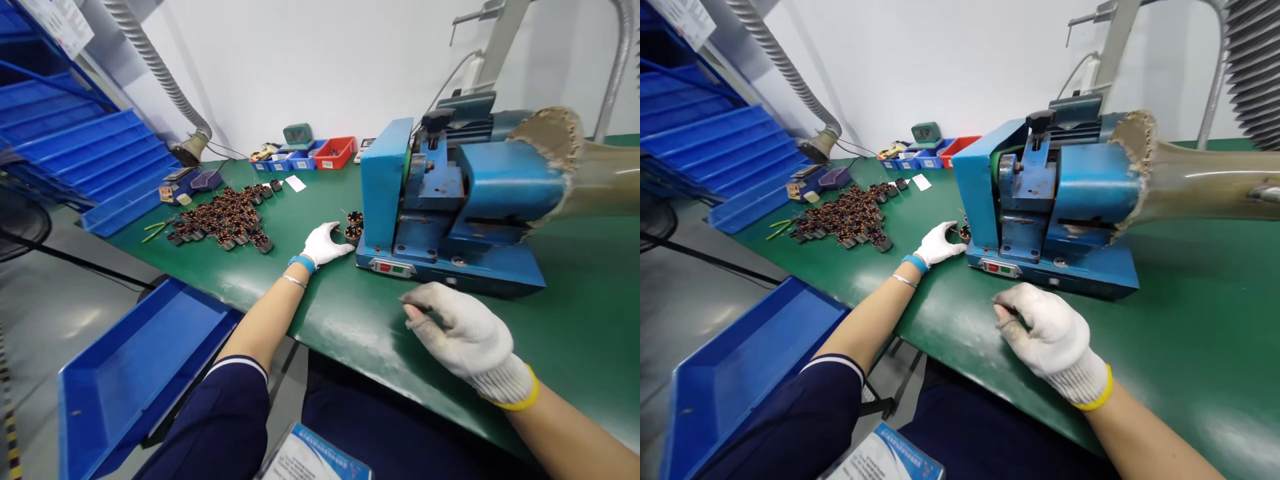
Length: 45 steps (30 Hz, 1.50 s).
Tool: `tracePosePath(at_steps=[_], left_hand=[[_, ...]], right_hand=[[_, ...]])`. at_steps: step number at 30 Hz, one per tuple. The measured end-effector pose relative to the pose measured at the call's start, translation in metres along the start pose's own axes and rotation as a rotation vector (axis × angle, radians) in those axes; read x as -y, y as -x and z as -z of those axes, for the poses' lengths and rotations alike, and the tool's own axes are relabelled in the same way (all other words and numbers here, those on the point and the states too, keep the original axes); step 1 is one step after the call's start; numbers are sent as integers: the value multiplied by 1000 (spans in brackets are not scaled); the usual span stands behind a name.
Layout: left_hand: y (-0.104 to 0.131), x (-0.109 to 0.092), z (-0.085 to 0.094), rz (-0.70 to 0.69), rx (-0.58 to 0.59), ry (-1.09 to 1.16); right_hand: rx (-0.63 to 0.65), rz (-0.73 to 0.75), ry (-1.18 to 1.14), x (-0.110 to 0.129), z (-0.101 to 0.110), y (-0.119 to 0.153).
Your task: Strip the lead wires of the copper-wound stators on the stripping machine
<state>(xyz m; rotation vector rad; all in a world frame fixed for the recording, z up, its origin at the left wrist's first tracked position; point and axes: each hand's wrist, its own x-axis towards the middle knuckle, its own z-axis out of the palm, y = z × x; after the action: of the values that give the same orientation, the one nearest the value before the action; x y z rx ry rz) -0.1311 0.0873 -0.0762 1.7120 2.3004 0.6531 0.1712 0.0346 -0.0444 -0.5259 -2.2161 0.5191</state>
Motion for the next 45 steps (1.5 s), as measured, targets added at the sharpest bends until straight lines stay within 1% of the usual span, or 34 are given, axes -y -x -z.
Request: tracePosePath(at_steps=[4,7,10,13,14,16,18,21,24,26,28,29,31,33,34,35,36,37,38,40,41,42,43,45], left_hand=[[-6,-5,-6,-25,11,116],[-4,-6,-9,-23,-18,150],[1,-10,-10,-41,-103,142],[7,-20,-12,-116,-198,106],[9,-24,-14,-150,-204,91],[11,-28,-16,-202,-177,60],[11,-29,-15,-218,-141,30],[10,-23,-5,-216,-101,-9],[17,-10,16,-237,-56,-48],[29,-3,33,-252,-46,-71],[49,-4,46,-277,-75,-72],[62,-8,51,-315,-94,-51],[88,-23,55,-450,-91,25],[111,-47,53,-628,-4,74],[119,-59,52,-708,49,71],[124,-71,51,-767,113,59],[126,-81,49,-800,163,53],[126,-90,48,-806,184,73],[124,-96,46,-784,169,130],[119,-105,41,-687,70,342],[117,-109,37,-618,24,471],[115,-113,32,-539,4,584],[115,-118,25,-458,18,659],[114,-131,10,-305,107,706]], right_hand=[[14,-76,7,-2,-2,1],[28,-127,13,-2,-4,1],[35,-144,0,0,-5,1],[40,-144,-5,2,-5,1],[39,-146,-3,3,-5,1],[40,-150,-2,3,-5,1],[49,-163,3,4,-4,1],[68,-159,23,2,-2,0],[104,-144,37,-1,-1,-1],[129,-160,36,-2,-3,-2],[147,-215,15,0,-3,-3],[159,-266,-9,2,-3,-3],[195,-393,-83,7,0,-6],[242,-483,-178,11,4,-9],[270,-480,-226,11,6,-10],[292,-447,-272,11,8,-11],[299,-402,-308,9,10,-11],[277,-361,-325,6,10,-11],[221,-334,-318,3,11,-10],[28,-339,-244,-4,11,-9],[-76,-356,-200,-7,11,-9],[-166,-375,-165,-9,12,-9],[-239,-392,-142,-11,12,-9],[-325,-436,-122,-16,14,-11]])
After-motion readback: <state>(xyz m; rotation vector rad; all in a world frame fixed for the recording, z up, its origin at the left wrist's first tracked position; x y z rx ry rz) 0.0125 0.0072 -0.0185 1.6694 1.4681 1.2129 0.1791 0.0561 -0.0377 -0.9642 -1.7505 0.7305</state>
